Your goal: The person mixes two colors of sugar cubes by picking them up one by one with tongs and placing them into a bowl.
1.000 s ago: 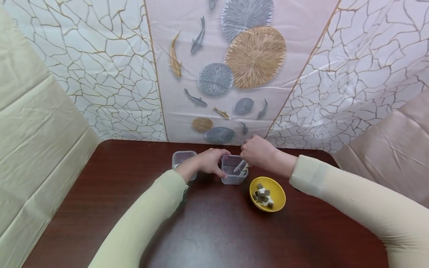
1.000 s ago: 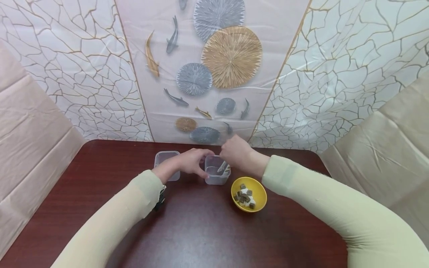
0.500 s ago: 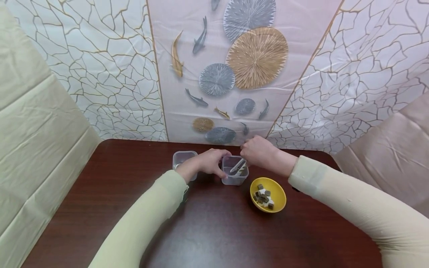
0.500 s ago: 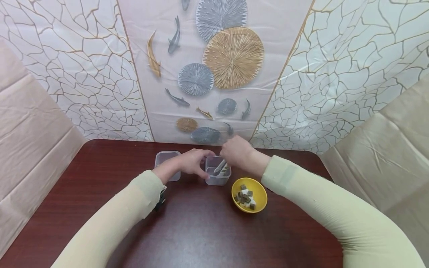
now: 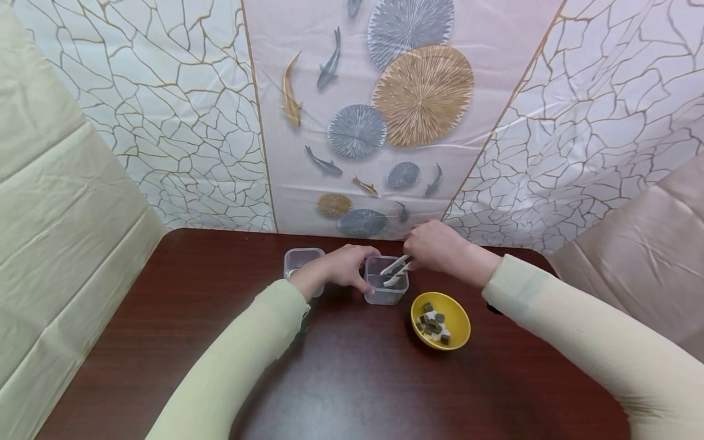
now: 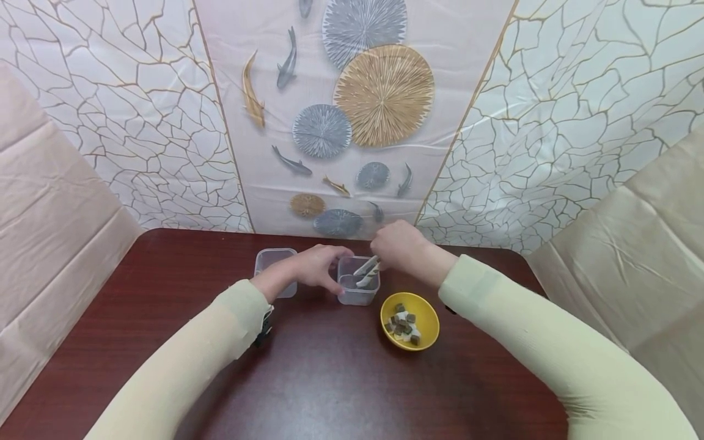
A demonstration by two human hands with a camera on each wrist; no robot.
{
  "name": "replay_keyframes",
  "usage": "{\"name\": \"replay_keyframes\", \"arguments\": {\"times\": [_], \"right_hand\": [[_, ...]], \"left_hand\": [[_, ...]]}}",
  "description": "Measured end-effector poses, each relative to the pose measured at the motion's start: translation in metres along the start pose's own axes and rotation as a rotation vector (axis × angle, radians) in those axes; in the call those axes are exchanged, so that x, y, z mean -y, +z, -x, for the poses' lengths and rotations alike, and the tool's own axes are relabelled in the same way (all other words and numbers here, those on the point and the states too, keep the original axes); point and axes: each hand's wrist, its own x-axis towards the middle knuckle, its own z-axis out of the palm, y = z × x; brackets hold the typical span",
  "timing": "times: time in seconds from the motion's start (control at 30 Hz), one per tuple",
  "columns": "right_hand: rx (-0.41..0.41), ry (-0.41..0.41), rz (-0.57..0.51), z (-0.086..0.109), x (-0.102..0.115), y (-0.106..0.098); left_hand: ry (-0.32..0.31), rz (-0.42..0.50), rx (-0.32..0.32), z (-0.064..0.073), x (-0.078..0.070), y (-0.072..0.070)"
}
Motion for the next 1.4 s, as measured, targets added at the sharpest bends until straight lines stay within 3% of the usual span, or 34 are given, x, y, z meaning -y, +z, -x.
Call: {"name": "replay_keyframes", "arguments": {"times": [0.23,0.83,1.3,1.33,1.4], "right_hand": [[0.056,-0.002,-0.076,-0.001,0.005,-0.002],[0.063,0.018,-0.076,-0.011,0.011,0.000],[-0.017,-0.008,-0.245,0.019,-0.005,-0.007],[-0.027,-0.015,-0.253,0.022,-0.007,-0.007],[-0.048,-0.024,-0.268,0.028,-0.010,-0.010]], "left_hand": [[-0.004,-0.015,-0.005,0.002,0.001,-0.001],[0.007,-0.009,-0.001,0.001,0.002,-0.002],[-0.013,-0.013,0.017,0.000,0.000,-0.001],[-0.013,-0.026,0.011,-0.005,0.008,0.004],[-0.018,-0.023,0.013,-0.005,0.008,0.003]]}}
